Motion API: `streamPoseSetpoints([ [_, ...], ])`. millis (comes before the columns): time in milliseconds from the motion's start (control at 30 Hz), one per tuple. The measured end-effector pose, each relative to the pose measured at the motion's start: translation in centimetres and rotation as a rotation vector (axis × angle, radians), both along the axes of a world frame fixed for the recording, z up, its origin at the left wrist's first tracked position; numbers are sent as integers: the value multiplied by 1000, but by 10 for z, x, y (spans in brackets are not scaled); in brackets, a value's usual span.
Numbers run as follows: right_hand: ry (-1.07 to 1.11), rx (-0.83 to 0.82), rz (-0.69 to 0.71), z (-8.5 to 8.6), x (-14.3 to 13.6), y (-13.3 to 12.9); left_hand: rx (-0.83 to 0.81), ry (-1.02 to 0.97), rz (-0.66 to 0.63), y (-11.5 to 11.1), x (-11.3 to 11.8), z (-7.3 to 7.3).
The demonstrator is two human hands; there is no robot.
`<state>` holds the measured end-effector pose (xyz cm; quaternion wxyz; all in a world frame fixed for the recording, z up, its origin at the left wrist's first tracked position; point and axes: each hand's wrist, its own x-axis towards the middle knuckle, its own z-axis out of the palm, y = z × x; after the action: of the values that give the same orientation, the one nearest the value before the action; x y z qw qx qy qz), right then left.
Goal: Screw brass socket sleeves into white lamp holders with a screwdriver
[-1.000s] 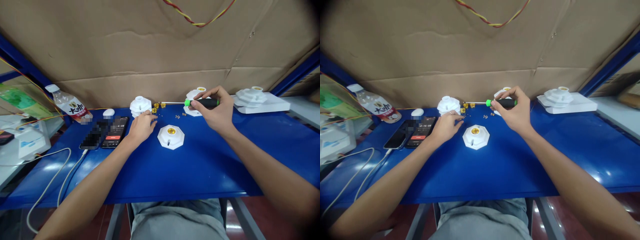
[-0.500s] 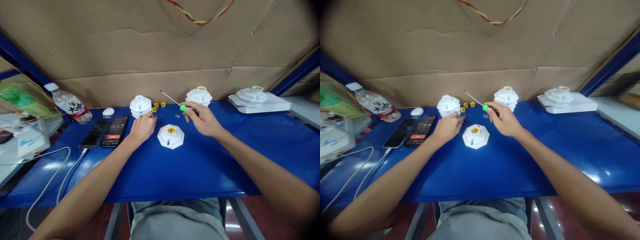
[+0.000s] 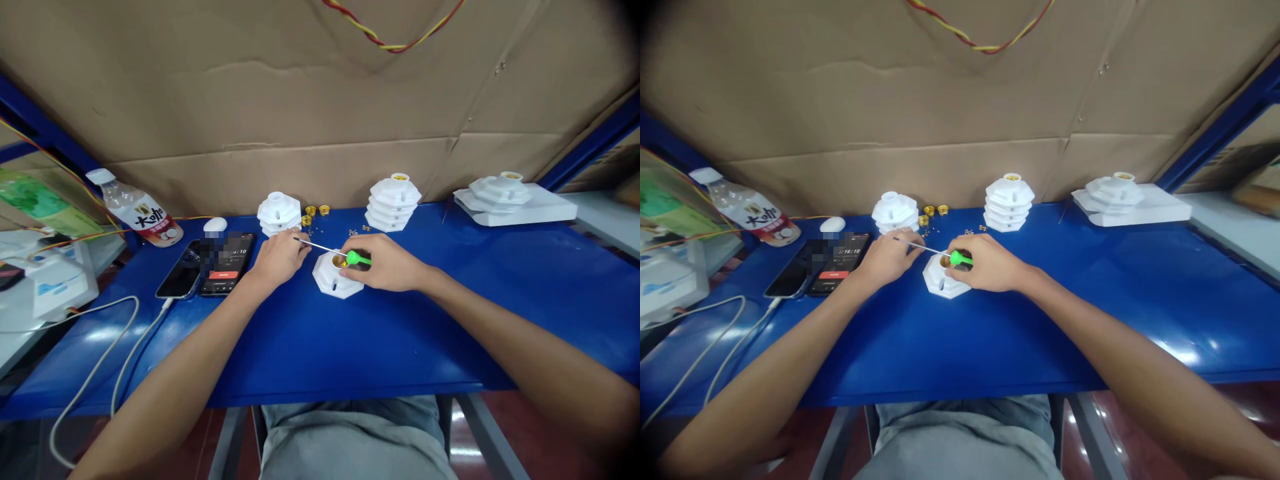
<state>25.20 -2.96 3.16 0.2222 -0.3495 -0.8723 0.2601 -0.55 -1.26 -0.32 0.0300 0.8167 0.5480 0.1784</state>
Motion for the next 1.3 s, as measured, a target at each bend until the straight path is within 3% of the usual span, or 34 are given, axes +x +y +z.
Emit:
streamPoseSetpoints([
  [200,-13,60,63,-7,2,6,7,-41,-48,0,-1,-7],
  [333,77,73,-57,-11,5,12,-9,-162,-48,6,-1,-7],
  [400,228,-22,-174,-14,5,15,-2,-290,-53,7,1,-4],
  [467,438,-236,-271,-17,4,18,34,-440,-61,5,7,0],
  [567,718,-571,-332,-22,-2,19,80,-615,-86,-3,21,5],
  [633,810,-680,-331,-23,-7,16,74,-693,-105,-10,30,6],
  [967,912,-844,-304,-22,-19,5,83,-808,-110,-20,45,-1],
  [1300,934,-876,-252,-21,-20,2,97,-829,-85,-21,45,-3],
])
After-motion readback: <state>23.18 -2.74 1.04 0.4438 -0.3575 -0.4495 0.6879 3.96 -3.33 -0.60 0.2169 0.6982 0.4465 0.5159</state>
